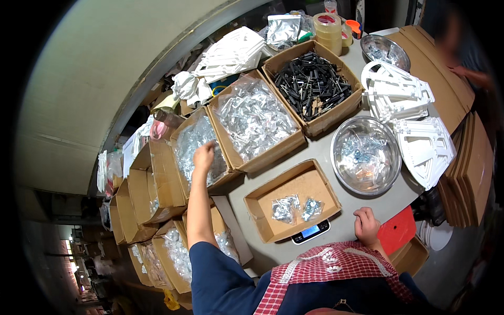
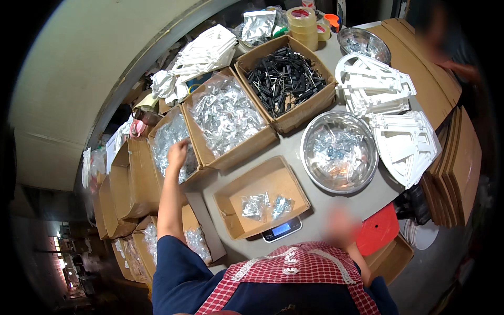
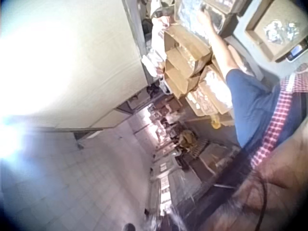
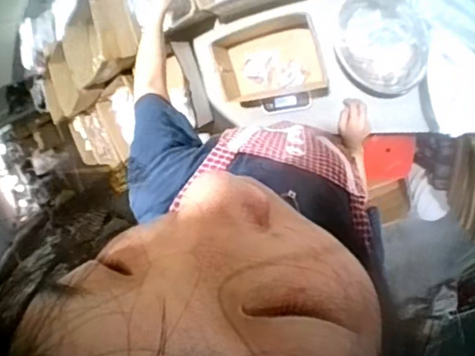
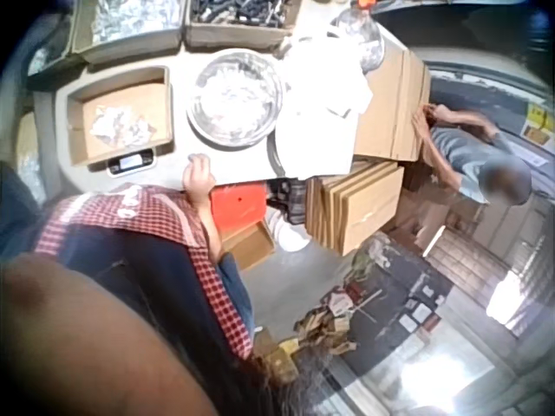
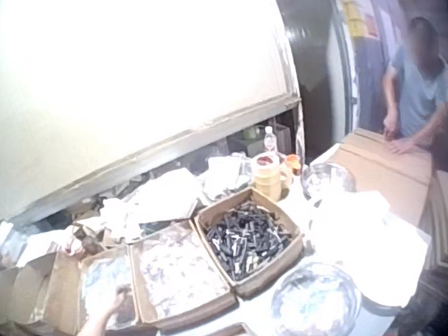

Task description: The person weighs small bags of components using a digital scale and then packs them into boxes, handling white plastic items from a yellow bag as well.

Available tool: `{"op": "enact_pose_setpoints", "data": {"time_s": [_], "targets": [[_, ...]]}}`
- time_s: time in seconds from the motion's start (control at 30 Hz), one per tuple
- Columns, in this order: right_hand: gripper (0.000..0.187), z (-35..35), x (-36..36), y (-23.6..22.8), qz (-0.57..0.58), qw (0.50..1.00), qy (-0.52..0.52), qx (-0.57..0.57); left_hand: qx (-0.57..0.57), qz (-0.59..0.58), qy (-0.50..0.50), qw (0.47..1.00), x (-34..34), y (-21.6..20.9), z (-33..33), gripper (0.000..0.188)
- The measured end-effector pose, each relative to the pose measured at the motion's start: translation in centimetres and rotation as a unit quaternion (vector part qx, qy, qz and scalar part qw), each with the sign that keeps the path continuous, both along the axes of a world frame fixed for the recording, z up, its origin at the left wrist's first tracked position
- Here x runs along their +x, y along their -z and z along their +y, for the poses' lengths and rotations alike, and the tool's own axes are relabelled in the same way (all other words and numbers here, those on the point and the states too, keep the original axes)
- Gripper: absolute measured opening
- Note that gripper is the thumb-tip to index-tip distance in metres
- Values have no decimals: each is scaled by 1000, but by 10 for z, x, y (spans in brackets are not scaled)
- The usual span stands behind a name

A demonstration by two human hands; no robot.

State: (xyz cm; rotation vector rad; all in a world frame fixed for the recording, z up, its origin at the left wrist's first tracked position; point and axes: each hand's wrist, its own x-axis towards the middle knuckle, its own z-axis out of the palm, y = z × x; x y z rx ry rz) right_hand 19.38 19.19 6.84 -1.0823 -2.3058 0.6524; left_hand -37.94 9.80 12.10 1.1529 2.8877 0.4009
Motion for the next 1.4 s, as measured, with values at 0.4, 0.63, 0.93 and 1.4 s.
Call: {"op": "enact_pose_setpoints", "data": {"time_s": [0.4,0.63,0.93,1.4], "targets": [[18,6,13,9,-67,996,-47,-36,85,-188,16,978,43,-46,107,25],[20,9,11,-5,-47,995,-68,-55,-214,194,211,934,36,-9,99,13],[21,11,20,27,11,997,-77,-2,90,-546,123,824,144,-121,71,19],[20,10,20,20,-60,995,-78,11,-34,172,385,906,146,-17,278,20]]}}
